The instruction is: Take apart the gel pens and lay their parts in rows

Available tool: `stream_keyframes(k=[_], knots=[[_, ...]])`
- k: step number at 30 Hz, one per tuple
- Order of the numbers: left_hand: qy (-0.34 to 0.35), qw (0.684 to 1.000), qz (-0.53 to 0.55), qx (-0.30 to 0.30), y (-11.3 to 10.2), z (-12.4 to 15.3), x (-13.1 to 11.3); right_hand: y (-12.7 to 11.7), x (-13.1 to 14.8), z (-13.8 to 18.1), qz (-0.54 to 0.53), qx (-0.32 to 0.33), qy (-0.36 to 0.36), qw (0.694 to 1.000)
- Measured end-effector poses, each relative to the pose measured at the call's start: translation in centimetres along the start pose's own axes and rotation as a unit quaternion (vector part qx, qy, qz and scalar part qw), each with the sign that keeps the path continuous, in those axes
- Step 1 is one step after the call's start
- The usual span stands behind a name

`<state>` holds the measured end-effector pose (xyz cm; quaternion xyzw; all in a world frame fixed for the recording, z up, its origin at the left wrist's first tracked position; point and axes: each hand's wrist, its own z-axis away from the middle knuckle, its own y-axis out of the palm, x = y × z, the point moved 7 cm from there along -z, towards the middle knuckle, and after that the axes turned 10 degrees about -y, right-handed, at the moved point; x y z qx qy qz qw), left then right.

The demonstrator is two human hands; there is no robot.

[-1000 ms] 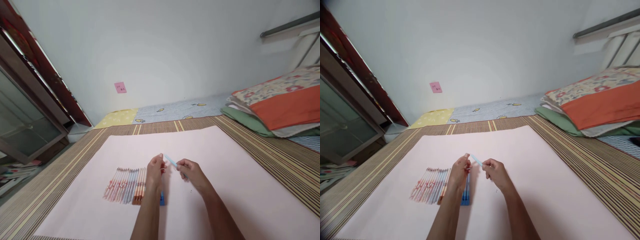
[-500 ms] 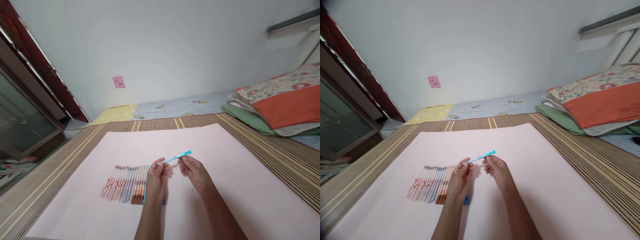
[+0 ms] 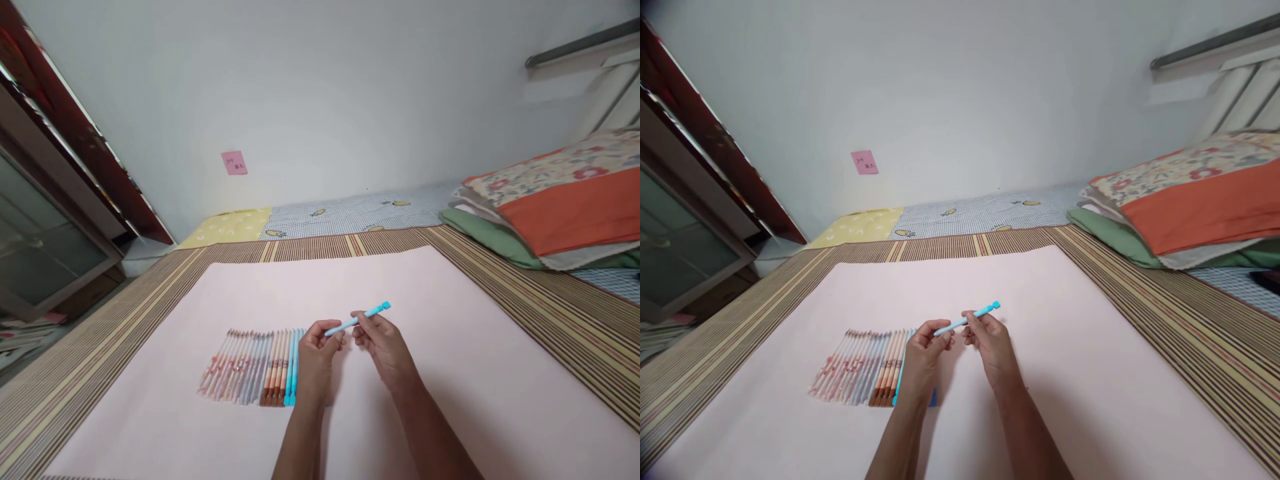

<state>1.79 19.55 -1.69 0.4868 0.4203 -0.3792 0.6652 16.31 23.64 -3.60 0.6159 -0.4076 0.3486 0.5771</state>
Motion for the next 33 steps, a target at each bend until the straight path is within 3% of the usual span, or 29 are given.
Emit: stream_keyframes(k=[6, 11, 18, 26, 33], knots=[[0.039, 0.994, -0.093, -0.038, 0.0, 0.2, -0.5, -0.4, 0.5, -0.3, 0.038, -0.007, -0.023, 0.999], [0.042, 0.989, -0.144, -0.01, 0.1, 0.0, -0.2, -0.5, 0.5, -0.3, 0.042, 0.027, -0.03, 0.998], [0.053, 0.989, -0.14, -0.014, 0.1, 0.2, -0.5, -0.1, -0.4, -0.3, -0.11, 0.029, -0.003, 0.993], [0.09, 0.982, -0.16, -0.053, 0.2, 0.7, -0.6, 0.0, -0.3, 0.0, 0.021, 0.038, -0.026, 0.999], [0.139, 0.96, -0.23, -0.079, 0.5, 1.4, -0.8, 0.7, 0.4, 0.5, -0.047, 0.058, -0.01, 0.997]])
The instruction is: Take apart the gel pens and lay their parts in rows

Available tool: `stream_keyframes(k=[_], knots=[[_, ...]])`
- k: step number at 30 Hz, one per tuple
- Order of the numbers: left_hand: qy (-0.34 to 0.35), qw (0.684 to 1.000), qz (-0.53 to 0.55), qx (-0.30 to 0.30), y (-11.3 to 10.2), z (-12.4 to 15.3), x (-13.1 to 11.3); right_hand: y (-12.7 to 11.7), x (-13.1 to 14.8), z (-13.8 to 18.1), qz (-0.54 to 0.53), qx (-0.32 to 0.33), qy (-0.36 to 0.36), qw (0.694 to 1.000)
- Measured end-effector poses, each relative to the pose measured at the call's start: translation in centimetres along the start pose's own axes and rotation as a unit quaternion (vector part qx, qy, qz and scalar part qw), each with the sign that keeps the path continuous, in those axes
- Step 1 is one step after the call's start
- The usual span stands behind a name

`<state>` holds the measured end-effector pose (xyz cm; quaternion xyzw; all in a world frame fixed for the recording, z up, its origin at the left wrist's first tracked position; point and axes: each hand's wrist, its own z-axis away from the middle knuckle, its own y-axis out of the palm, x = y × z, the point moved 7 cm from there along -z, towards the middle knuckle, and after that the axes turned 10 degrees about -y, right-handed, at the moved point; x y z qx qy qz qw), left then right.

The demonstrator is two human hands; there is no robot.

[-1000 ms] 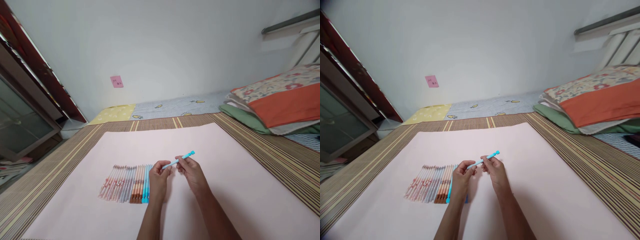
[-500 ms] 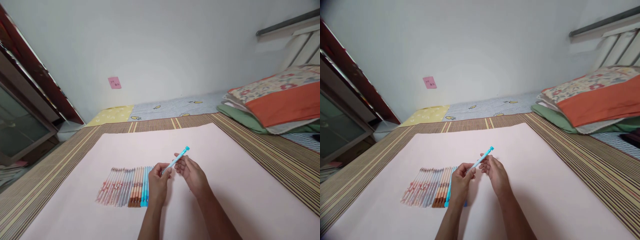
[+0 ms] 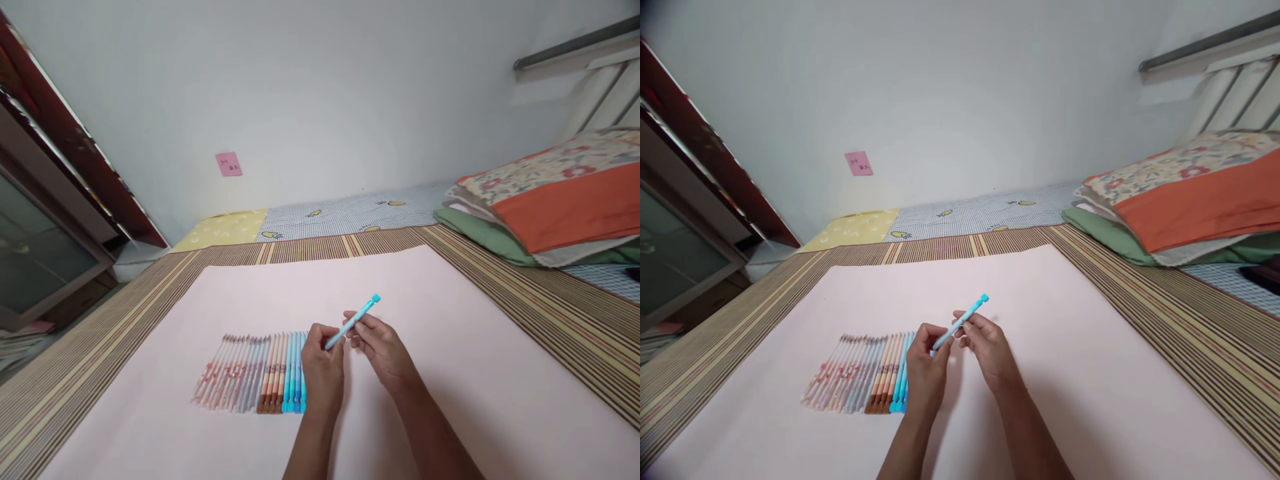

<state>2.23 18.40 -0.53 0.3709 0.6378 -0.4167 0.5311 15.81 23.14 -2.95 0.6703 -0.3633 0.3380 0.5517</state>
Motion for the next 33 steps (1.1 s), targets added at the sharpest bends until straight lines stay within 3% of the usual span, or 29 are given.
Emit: stream_keyframes(k=[5, 11, 23, 29, 33], knots=[[0.054, 0.997, -0.047, -0.025, -0.1, 0.3, -0.7, 0.4, 0.7, 0.2, -0.015, 0.004, 0.002, 1.0], [0.107, 0.99, -0.08, -0.04, 0.1, 0.7, -1.4, -0.9, 0.0, 0.0, 0.037, -0.034, -0.01, 0.999], [0.069, 0.996, -0.06, 0.015, 0.6, 0.8, -1.2, -0.3, 0.2, -0.1, -0.065, -0.027, -0.004, 0.998], [0.095, 0.993, -0.072, 0.004, 0.6, 1.1, -1.9, -0.6, -0.2, -0.1, -0.041, -0.063, 0.005, 0.997], [0.063, 0.996, -0.068, 0.017, 0.7, 1.0, -1.2, -1.4, -0.3, -0.2, 0.003, -0.071, 0.002, 0.997]])
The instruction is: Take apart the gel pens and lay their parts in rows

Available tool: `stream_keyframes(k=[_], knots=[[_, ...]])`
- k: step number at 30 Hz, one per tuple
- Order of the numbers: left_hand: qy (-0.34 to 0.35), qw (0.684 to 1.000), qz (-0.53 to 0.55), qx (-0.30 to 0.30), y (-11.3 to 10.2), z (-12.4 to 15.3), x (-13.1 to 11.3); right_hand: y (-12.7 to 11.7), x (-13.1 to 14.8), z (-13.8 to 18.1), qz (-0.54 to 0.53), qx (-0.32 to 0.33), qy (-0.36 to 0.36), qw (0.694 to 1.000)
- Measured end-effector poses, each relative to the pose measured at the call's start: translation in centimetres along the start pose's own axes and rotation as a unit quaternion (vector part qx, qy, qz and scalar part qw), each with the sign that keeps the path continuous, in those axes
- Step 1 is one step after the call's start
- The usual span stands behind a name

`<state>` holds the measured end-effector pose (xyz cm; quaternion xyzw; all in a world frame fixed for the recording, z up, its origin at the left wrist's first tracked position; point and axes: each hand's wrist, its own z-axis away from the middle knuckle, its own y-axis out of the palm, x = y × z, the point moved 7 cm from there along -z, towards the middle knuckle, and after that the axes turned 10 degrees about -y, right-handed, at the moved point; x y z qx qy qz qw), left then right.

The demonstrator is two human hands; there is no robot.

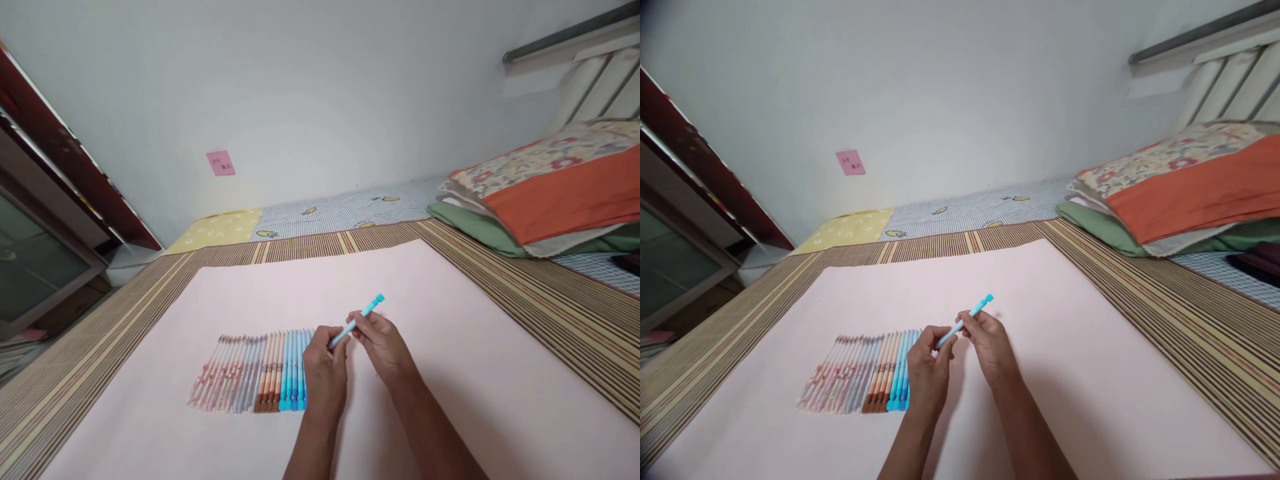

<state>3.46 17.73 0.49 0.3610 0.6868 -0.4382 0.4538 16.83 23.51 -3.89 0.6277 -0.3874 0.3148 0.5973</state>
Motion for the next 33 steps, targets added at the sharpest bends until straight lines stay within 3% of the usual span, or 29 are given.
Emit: stream_keyframes(k=[6, 11, 17, 22, 27, 33], knots=[[-0.069, 0.994, 0.073, 0.041, 0.8, -0.1, 1.0, -0.1, 0.5, -0.2, 0.02, 0.03, -0.03, 0.999], [-0.169, 0.958, 0.203, 0.11, 1.6, -0.5, 1.7, 0.0, 0.3, -0.3, -0.019, 0.024, 0.002, 1.0], [-0.173, 0.941, 0.275, 0.094, 1.6, -0.9, 1.4, -1.1, -0.2, -0.5, -0.007, -0.039, 0.014, 0.999], [-0.167, 0.942, 0.284, 0.071, 1.4, -0.7, 1.8, -0.4, 0.1, -0.1, 0.002, -0.022, 0.017, 1.0], [-0.215, 0.94, 0.258, 0.067, 1.6, -0.7, 3.2, -0.1, 0.3, 0.0, 0.01, -0.013, 0.01, 1.0], [-0.198, 0.921, 0.327, 0.08, 1.7, -1.0, 2.5, -0.8, -0.1, -0.1, 0.011, -0.044, 0.014, 0.999]])
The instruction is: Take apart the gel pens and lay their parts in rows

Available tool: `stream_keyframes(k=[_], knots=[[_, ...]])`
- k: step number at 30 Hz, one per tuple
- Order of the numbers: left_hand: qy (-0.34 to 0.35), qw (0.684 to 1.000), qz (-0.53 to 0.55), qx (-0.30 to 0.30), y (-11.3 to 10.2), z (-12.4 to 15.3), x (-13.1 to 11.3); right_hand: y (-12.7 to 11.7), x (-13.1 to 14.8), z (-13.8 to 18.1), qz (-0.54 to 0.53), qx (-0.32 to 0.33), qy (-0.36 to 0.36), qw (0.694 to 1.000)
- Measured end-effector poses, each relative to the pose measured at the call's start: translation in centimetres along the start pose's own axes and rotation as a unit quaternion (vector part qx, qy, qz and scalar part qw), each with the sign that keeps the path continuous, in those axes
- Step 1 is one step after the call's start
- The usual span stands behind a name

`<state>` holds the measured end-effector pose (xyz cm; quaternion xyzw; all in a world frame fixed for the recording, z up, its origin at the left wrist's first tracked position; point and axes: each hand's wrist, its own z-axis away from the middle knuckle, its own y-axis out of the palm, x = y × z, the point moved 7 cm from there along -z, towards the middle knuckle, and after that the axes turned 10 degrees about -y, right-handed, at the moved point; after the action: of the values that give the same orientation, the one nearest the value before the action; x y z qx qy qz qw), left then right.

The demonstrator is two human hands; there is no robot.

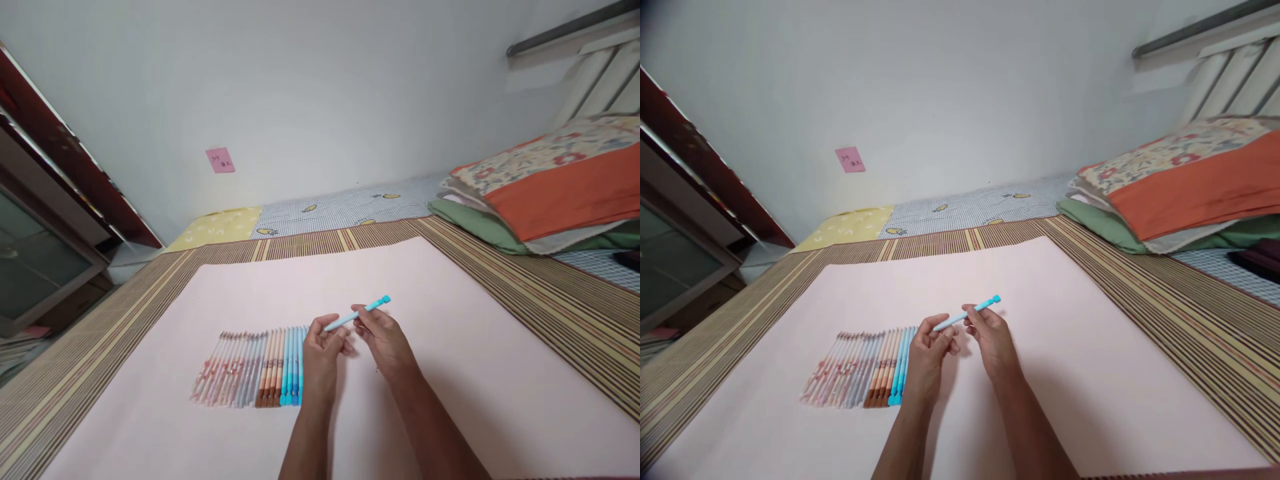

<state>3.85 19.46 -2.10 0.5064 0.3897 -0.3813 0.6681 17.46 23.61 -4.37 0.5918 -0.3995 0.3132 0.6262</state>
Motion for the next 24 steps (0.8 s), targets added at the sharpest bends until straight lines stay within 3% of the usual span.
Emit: stream_keyframes(k=[4, 10, 16, 24], knots=[[-0.001, 1.0, 0.016, -0.011, -0.2, 0.1, 0.0, 0.2, -0.1, 0.0, 0.01, 0.015, -0.005, 1.0], [-0.067, 0.997, 0.011, -0.043, -0.6, 0.0, 1.0, 0.8, 0.3, 0.3, 0.001, 0.035, -0.009, 0.999], [-0.024, 0.996, 0.08, -0.005, -0.2, -0.1, -0.1, 0.3, -0.2, 0.3, -0.013, 0.0, 0.019, 1.0], [-0.049, 0.993, 0.097, -0.054, -1.1, -0.4, 0.5, 0.8, -0.3, 0.4, -0.023, 0.015, 0.022, 0.999]])
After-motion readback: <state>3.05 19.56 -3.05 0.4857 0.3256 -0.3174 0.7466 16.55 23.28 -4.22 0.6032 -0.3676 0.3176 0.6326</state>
